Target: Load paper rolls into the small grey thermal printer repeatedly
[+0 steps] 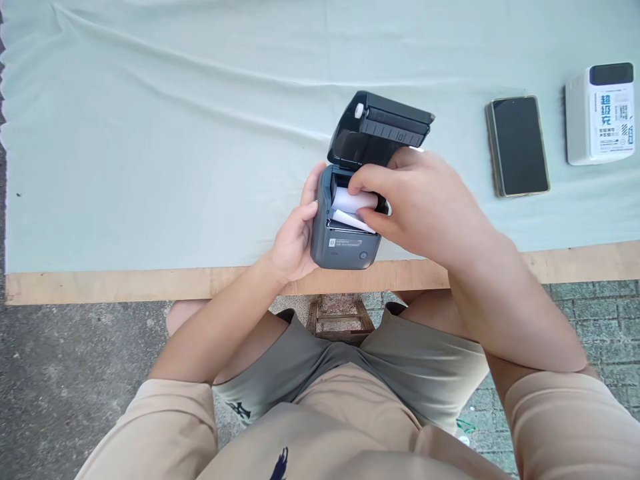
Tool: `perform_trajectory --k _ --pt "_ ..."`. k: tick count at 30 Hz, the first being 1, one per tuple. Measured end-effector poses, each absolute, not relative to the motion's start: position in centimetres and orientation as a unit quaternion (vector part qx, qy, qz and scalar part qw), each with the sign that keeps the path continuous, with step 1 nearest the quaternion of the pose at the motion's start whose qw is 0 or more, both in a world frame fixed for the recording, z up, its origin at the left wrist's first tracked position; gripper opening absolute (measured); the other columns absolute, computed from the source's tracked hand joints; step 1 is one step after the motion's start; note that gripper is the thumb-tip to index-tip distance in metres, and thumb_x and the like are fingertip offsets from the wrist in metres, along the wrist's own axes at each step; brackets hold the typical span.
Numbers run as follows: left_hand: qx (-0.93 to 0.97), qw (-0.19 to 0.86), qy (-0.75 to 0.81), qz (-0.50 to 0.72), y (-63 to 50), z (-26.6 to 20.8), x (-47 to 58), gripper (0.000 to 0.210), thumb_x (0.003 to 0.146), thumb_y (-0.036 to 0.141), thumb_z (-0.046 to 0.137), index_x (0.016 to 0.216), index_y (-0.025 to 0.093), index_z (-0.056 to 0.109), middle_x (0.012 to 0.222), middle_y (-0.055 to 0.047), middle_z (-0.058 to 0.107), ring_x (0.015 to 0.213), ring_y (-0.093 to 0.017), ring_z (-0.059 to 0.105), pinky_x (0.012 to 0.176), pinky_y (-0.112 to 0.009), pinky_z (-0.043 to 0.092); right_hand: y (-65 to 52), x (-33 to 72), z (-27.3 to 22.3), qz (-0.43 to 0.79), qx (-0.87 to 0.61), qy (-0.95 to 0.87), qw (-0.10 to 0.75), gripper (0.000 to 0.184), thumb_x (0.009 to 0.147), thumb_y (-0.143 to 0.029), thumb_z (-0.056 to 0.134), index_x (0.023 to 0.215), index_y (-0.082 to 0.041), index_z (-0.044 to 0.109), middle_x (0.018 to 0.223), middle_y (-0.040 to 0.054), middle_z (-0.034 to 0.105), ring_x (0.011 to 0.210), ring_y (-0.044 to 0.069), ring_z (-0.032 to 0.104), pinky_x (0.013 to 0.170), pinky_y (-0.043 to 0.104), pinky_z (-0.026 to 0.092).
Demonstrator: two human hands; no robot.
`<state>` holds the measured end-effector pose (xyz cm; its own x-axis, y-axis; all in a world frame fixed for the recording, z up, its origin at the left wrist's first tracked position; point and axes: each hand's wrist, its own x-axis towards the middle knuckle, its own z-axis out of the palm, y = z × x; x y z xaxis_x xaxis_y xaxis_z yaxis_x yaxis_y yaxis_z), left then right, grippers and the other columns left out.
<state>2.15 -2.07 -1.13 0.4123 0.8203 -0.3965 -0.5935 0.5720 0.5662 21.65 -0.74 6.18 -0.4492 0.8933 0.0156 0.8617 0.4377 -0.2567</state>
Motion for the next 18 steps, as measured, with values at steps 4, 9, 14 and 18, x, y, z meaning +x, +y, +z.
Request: perform_trajectory --k 4,9,14,18 --pt "0.174 0.826 0.32 0.429 -2.1 -1.1 2.1 0.052 0.097 0.032 0.066 0.148 0.037 0.06 0.141 0.006 0.077 0.119 -0.023 0.079 0.092 -0.035 0.067 -0.7 21.6 6.3 0.102 -0.519 -0.846 0.065 0.009 0.092 -0.02 0.064 0.091 -0.026 0.071 0.083 0.006 0.072 0.083 0.028 0.064 0.066 0.04 0.037" --pt "0.161 0.828 0.334 0.421 -1.9 -0.6 2.3 0.064 0.1 0.03 0.059 0.162 0.038 0.047 0.142 0.003 0.077 0.125 -0.025 0.078 0.098 -0.037 0.066 -1.0 21.3 6.5 0.092 -0.515 -0.849 0.071 0.012 0.094 -0.018 0.065 0.091 -0.026 0.073 0.086 0.0055 0.075 0.088 0.029 0.067 0.067 0.04 0.042" --pt "0.162 0.822 0.341 0.425 -1.9 -0.3 2.4 0.058 0.1 0.031 0.058 0.158 0.038 0.053 0.141 0.003 0.077 0.129 -0.026 0.076 0.103 -0.04 0.065 -1.6 21.6 7.0 0.104 -0.502 -0.848 0.133 0.019 0.1 -0.018 0.059 0.096 -0.024 0.076 0.111 0.0077 0.078 0.094 0.027 0.071 0.07 0.039 0.048" --pt "0.172 0.814 0.345 0.434 -1.9 -0.6 2.3 0.05 0.1 0.029 0.058 0.149 0.037 0.061 0.14 0.005 0.078 0.129 -0.024 0.076 0.098 -0.035 0.066 -1.7 22.0 7.0 0.135 -0.458 -0.871 0.113 0.029 0.104 -0.026 0.052 0.082 -0.024 0.071 0.084 0.0045 0.074 0.076 0.022 0.064 0.062 0.037 0.036"
